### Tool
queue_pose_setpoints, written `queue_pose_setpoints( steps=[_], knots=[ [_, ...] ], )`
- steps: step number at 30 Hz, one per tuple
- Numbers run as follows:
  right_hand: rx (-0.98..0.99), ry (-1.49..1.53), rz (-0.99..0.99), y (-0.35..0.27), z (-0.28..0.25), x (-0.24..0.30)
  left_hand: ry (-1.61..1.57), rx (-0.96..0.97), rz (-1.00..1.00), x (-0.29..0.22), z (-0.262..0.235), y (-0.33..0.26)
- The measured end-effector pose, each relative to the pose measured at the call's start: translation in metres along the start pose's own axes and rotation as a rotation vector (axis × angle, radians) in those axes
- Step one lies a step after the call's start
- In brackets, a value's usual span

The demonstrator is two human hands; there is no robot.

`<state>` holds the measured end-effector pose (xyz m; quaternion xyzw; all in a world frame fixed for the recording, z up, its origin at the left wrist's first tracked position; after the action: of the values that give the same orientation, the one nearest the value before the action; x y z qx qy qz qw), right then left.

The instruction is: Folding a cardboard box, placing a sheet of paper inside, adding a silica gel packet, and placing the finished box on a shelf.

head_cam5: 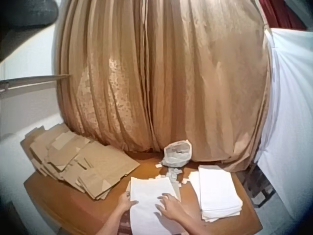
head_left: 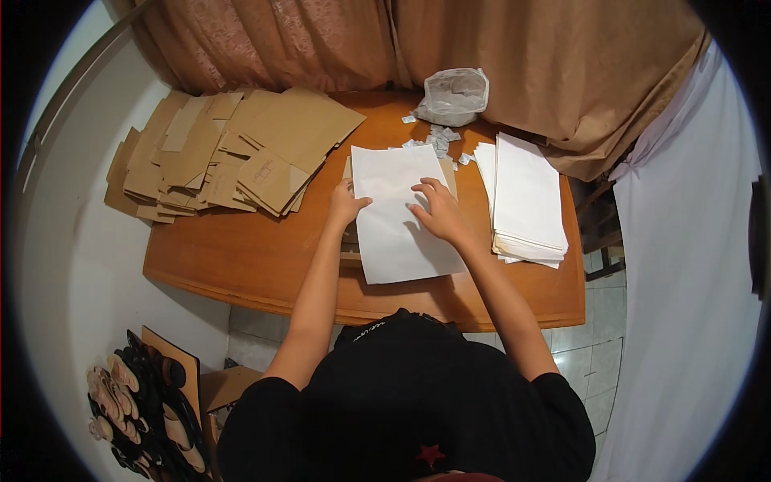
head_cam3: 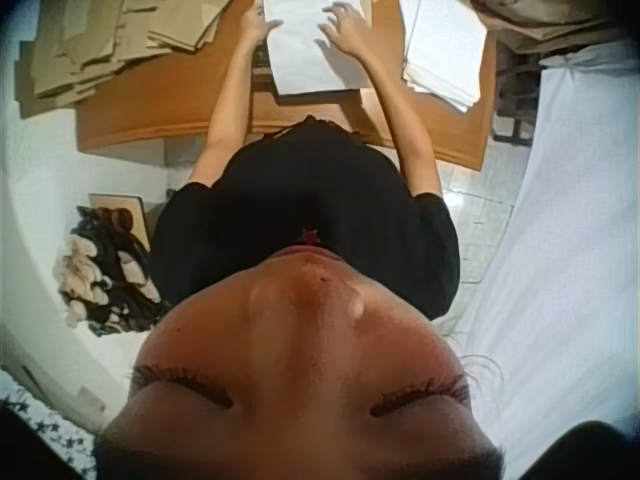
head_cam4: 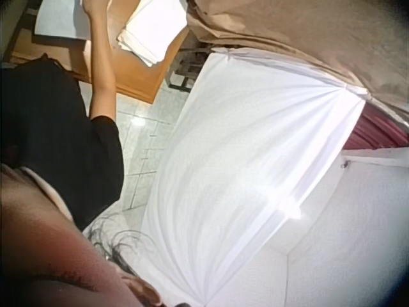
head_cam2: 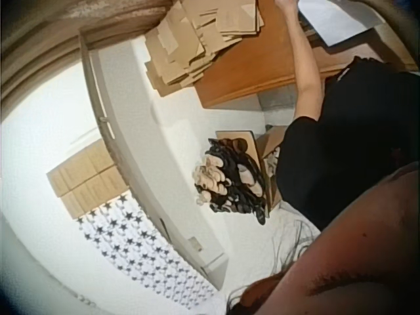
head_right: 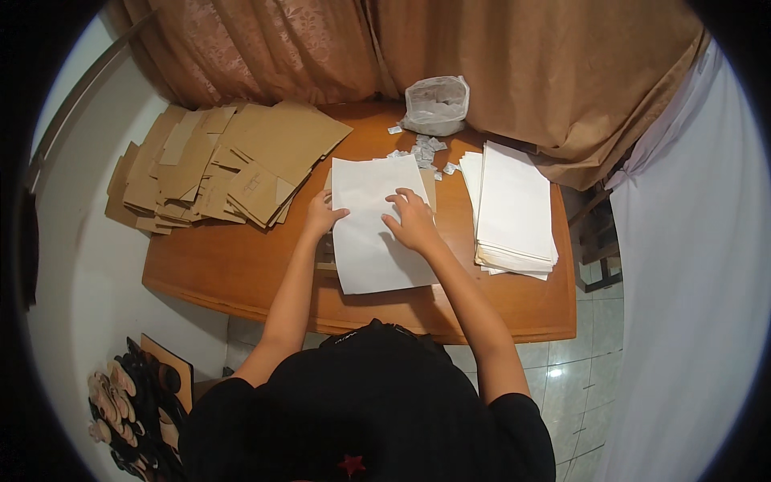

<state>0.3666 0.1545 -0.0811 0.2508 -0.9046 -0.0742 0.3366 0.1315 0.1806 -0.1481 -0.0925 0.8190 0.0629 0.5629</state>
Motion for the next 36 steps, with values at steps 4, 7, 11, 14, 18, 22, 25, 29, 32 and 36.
queue_pose_setpoints(
  steps=[4,7,11,14,18,22,25,29,32,36],
  knots=[
    [0.102,-0.110,0.045,0.014,0.015,-0.022,0.255,0.097,0.057,-0.046,-0.004,-0.009],
    [0.204,-0.177,0.103,0.017,0.021,-0.022,0.242,0.077,0.066,-0.056,-0.011,-0.011],
    [0.258,-0.227,0.140,0.009,0.031,-0.019,0.372,-0.152,0.295,-0.050,-0.014,-0.019],
    [0.224,-0.290,0.160,-0.001,0.034,-0.016,0.540,-0.177,0.306,-0.062,-0.005,-0.041],
    [0.159,-0.405,0.196,-0.008,0.035,0.002,0.509,-0.113,0.206,-0.052,0.000,-0.071],
    [0.222,-0.421,0.259,-0.006,0.032,0.006,0.593,-0.005,0.345,-0.053,0.004,-0.094],
    [0.128,-0.346,0.192,0.003,0.034,-0.012,0.665,0.201,0.502,-0.068,0.016,-0.108],
    [0.173,-0.298,0.155,0.016,0.037,-0.031,0.719,0.519,0.389,-0.061,0.028,-0.112],
    [0.246,-0.276,0.198,0.022,0.039,-0.038,0.785,0.618,0.268,-0.043,0.039,-0.106],
    [0.259,-0.277,0.188,0.026,0.042,-0.042,0.790,0.742,0.100,-0.040,0.060,-0.090]
  ],
)
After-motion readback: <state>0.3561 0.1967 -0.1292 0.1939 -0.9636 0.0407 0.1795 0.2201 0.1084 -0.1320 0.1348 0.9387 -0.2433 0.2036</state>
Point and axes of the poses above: each hand's wrist, its own y-axis towards the middle knuckle, its own z-axis out of the palm, x = y × z, the point moved 2 cm from there along y, towards the middle knuckle
